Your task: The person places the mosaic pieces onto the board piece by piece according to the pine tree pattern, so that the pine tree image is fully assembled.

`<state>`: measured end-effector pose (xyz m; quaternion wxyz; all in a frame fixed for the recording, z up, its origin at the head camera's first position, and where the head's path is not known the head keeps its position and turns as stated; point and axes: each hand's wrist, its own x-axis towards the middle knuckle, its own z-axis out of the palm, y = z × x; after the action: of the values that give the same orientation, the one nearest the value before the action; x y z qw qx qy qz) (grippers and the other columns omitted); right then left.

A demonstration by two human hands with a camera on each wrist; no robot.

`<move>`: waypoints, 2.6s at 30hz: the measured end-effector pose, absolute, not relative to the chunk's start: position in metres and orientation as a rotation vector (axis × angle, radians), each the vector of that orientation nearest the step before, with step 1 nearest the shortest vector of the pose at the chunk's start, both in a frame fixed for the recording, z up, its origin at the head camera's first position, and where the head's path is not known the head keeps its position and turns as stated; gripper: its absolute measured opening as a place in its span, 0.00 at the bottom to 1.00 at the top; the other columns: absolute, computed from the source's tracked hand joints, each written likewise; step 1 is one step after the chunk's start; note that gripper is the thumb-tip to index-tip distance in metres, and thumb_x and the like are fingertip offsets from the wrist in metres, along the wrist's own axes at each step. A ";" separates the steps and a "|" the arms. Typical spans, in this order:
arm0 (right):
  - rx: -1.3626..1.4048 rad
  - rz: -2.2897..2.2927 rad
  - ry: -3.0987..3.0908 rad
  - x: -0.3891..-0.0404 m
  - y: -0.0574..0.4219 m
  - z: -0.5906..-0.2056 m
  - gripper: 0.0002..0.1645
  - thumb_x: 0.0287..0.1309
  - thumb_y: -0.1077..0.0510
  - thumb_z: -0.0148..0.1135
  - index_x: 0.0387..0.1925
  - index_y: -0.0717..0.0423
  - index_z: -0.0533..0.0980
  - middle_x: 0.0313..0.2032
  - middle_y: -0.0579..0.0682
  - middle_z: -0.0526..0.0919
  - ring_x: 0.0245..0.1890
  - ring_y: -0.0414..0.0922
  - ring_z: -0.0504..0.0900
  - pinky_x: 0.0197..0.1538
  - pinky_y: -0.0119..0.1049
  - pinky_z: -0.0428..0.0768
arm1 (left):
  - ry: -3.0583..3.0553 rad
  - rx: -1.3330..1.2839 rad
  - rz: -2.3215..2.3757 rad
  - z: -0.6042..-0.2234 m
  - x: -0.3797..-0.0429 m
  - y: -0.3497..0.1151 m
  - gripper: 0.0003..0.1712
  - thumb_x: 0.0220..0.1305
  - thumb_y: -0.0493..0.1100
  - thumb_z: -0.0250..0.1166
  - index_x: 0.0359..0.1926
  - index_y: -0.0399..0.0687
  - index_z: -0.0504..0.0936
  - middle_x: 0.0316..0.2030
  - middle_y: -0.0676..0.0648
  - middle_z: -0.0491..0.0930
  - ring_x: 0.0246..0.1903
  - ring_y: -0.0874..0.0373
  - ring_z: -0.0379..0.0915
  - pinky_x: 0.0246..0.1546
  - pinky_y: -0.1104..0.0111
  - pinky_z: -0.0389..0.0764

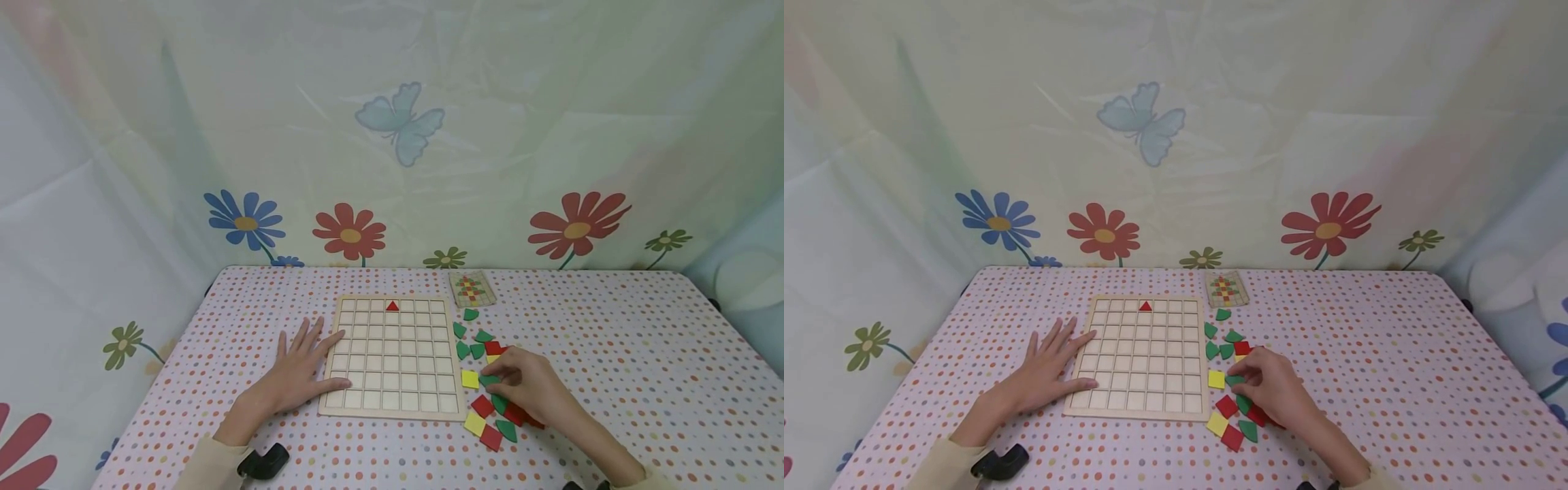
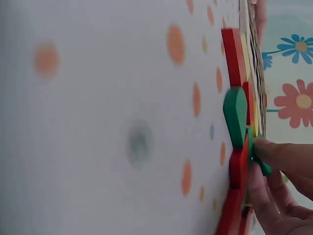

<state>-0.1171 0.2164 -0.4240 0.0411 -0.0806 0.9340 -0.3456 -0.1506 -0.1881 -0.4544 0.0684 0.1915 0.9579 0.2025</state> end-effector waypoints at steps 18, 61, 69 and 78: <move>-0.142 -1.429 2.684 -0.109 0.224 -0.431 0.13 0.53 0.68 0.79 0.42 0.64 0.87 0.39 0.52 0.88 0.34 0.44 0.85 0.38 0.29 0.86 | 2.874 0.585 0.630 -0.449 -0.148 -0.189 0.52 0.66 0.73 0.64 0.82 0.55 0.61 0.83 0.35 0.42 0.81 0.33 0.29 0.71 0.27 0.28; -0.583 -1.894 2.586 -0.215 0.121 -0.407 0.12 0.61 0.68 0.73 0.47 0.66 0.86 0.42 0.61 0.90 0.39 0.48 0.90 0.45 0.29 0.86 | 2.873 0.604 0.620 -0.457 -0.152 -0.189 0.53 0.65 0.75 0.63 0.83 0.60 0.59 0.84 0.39 0.39 0.82 0.37 0.24 0.72 0.29 0.25; -0.607 -1.849 2.522 -0.229 0.103 -0.411 0.11 0.62 0.68 0.73 0.45 0.66 0.87 0.43 0.59 0.89 0.39 0.52 0.90 0.44 0.32 0.87 | 2.873 0.601 0.620 -0.455 -0.152 -0.189 0.52 0.66 0.74 0.63 0.83 0.60 0.59 0.84 0.38 0.39 0.82 0.36 0.25 0.72 0.29 0.25; -0.702 -1.754 2.487 -0.237 0.087 -0.416 0.09 0.61 0.69 0.73 0.43 0.67 0.88 0.42 0.61 0.89 0.38 0.56 0.90 0.44 0.40 0.88 | 2.870 0.589 0.606 -0.457 -0.153 -0.190 0.53 0.66 0.75 0.62 0.83 0.61 0.58 0.84 0.39 0.38 0.82 0.37 0.24 0.72 0.29 0.25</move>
<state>-0.2374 0.0872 -0.4155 0.0092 -0.2249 0.7962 -0.5616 -0.1525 -0.1899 -0.4571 0.0748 0.1964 0.9566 0.2019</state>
